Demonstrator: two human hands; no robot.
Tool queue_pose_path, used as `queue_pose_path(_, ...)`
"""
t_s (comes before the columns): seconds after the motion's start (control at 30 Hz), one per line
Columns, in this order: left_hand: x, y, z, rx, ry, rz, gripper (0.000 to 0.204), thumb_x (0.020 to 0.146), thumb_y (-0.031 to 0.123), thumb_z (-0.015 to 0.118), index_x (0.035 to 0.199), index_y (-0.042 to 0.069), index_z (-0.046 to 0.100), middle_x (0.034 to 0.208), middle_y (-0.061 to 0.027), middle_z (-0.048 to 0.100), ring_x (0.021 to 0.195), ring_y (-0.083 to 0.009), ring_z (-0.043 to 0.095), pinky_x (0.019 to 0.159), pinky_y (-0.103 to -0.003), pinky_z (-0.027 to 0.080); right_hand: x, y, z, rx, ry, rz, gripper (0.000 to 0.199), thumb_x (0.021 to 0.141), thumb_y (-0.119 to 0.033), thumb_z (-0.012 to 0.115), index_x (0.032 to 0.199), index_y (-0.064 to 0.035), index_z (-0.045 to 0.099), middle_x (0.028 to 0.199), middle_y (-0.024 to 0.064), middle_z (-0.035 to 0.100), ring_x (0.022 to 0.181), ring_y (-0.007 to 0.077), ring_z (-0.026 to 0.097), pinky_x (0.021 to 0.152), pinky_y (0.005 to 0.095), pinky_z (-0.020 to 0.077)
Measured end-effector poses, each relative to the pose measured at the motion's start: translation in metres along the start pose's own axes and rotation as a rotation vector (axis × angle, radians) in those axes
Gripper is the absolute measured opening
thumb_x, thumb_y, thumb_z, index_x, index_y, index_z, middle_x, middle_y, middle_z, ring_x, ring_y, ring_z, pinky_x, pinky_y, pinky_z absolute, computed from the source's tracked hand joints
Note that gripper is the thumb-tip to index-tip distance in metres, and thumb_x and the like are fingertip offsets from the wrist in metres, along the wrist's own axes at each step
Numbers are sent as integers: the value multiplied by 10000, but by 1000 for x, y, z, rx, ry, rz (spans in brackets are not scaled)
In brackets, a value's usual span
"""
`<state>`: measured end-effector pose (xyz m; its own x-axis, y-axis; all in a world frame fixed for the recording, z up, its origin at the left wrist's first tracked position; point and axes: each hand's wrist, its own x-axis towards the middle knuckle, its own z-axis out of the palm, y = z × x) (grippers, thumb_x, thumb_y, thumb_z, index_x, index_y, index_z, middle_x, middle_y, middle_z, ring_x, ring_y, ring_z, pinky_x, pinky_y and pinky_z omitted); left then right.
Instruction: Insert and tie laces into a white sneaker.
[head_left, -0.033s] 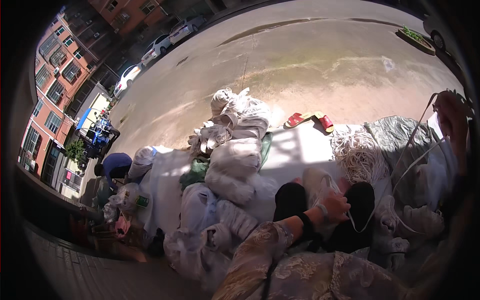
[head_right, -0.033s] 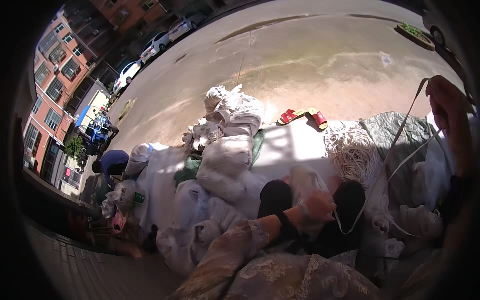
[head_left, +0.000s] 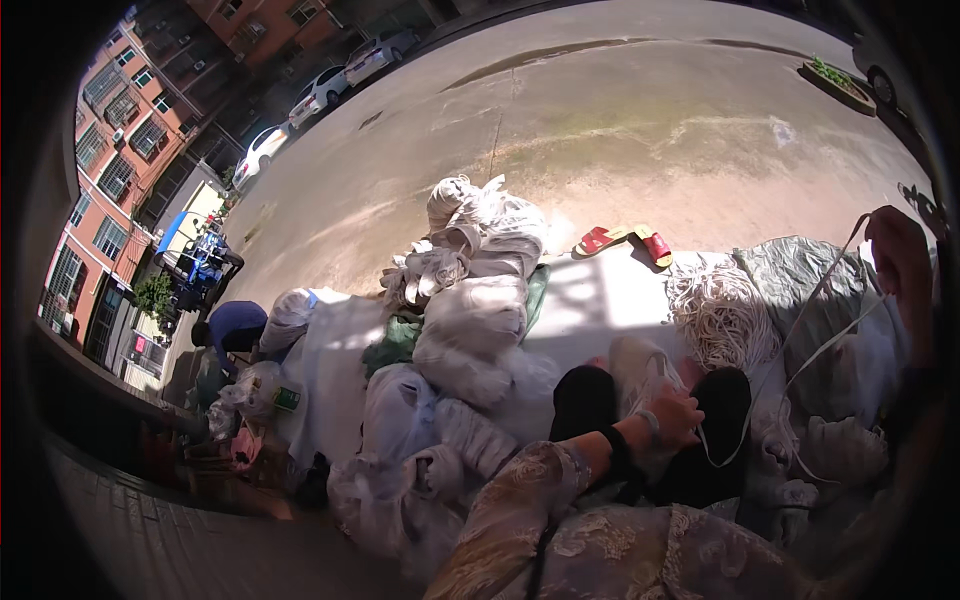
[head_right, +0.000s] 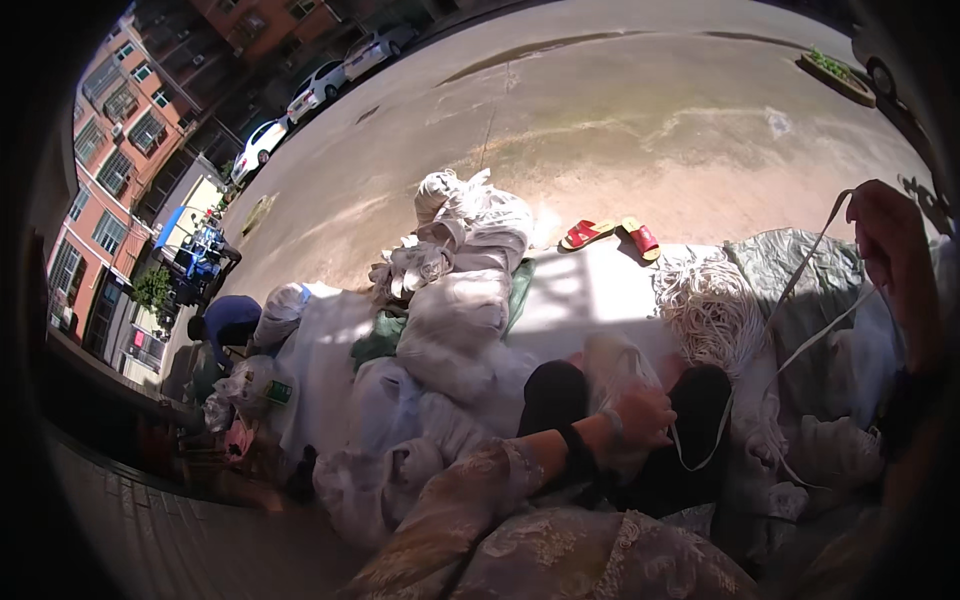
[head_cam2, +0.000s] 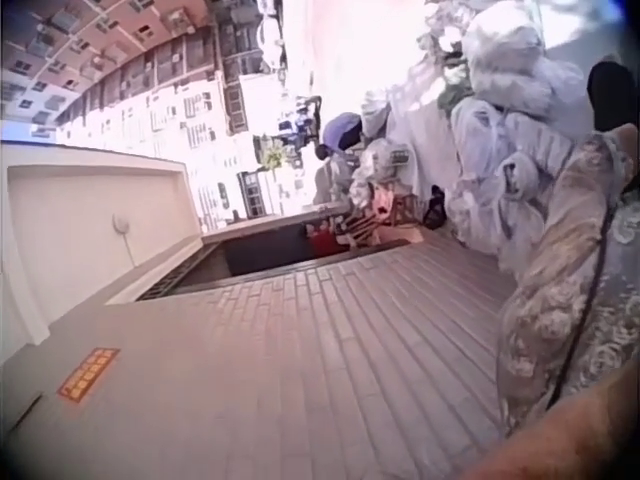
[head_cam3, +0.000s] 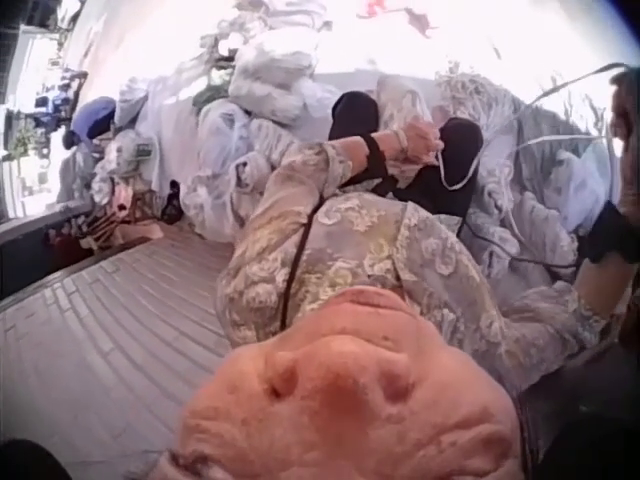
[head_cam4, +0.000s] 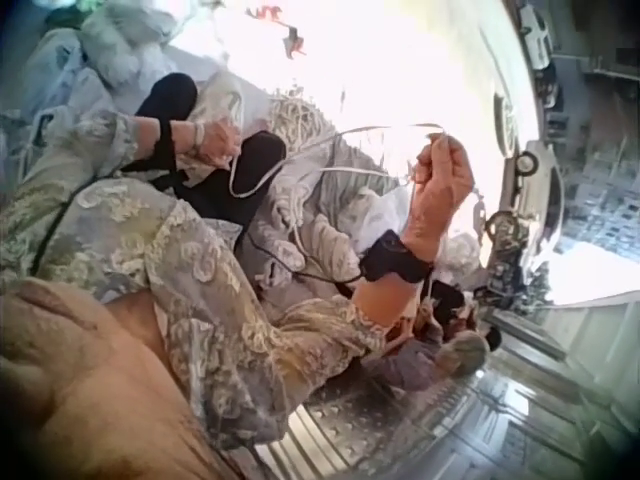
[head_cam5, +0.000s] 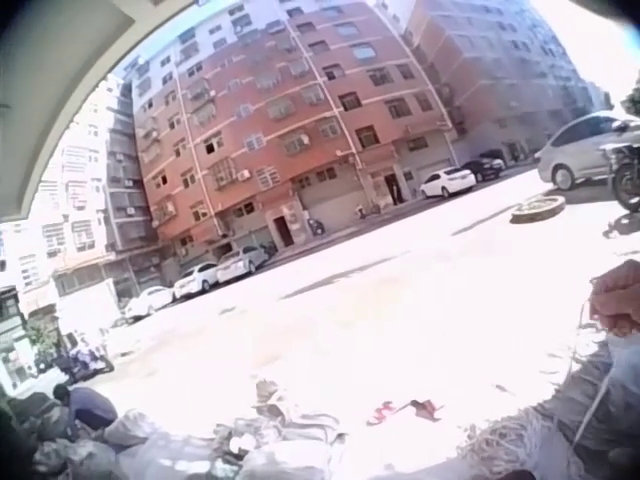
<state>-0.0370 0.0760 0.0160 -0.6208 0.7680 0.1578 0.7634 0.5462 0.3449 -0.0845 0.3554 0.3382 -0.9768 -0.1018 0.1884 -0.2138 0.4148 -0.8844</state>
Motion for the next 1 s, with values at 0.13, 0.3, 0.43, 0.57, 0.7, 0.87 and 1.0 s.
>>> queue_pose_path(0.13, -9, 1, 18, 87, 21, -65, 323, 638, 417, 666, 750, 122, 600, 783, -53, 557, 853, -252, 549, 732, -450, 357, -6, 41, 42, 54, -105, 229, 151, 854, -180, 538, 866, -39, 590, 531, -60, 400, 420, 10, 313, 377, 181, 209)
queue_pose_path(0.3, -16, -3, 3, 63, 69, 48, 295, 648, 373, 673, 728, 102, 588, 781, -68, 555, 839, -278, 551, 715, -434, 385, -8, 104, 57, -115, -257, 154, 127, 764, -93, 557, 661, -20, 574, 514, -12, 453, 449, 60, 405, 415, 245, 299)
queue_pose_path(0.43, -8, 20, -46, -419, 36, -167, 302, 671, 286, 688, 816, 50, 567, 859, -132, 559, 872, -350, 534, 702, -411, 440, -29, 112, 83, -384, -265, -293, 112, 730, -78, 582, 662, 11, 570, 514, 81, 491, 466, 166, 476, 448, 300, 340)
queue_pose_path(0.57, 15, 46, -110, -405, 722, -33, 377, 696, 214, 672, 986, 27, 521, 915, -161, 558, 913, -335, 541, 754, -401, 441, -48, 66, 137, -258, -543, -129, 120, 746, -77, 571, 777, 34, 603, 620, 148, 570, 536, 221, 558, 515, 316, 420)
queue_pose_path(0.7, 16, 35, -91, -880, 497, -32, 405, 724, 201, 651, 1050, 18, 494, 963, -163, 563, 919, -302, 556, 729, -382, 440, -48, 45, 159, -91, -637, -112, 150, 766, -81, 561, 841, 25, 636, 655, 165, 587, 582, 225, 600, 535, 320, 440)
queue_pose_path(0.87, -14, 28, -104, -812, 321, -82, 150, 856, 174, 537, 863, 27, 564, 715, -144, 585, 688, -302, 590, 638, -378, 438, -51, 114, 119, -404, -437, -342, 149, 772, -85, 578, 879, 12, 615, 783, 165, 612, 715, 275, 600, 646, 342, 455)
queue_pose_path(1.0, -55, -9, -105, -554, 331, -151, 169, 853, 208, 542, 832, 42, 568, 714, -150, 587, 699, -335, 583, 620, -399, 440, -43, 206, 103, -592, -210, -513, 151, 784, -83, 568, 900, 9, 602, 849, 160, 612, 783, 278, 592, 699, 347, 450)
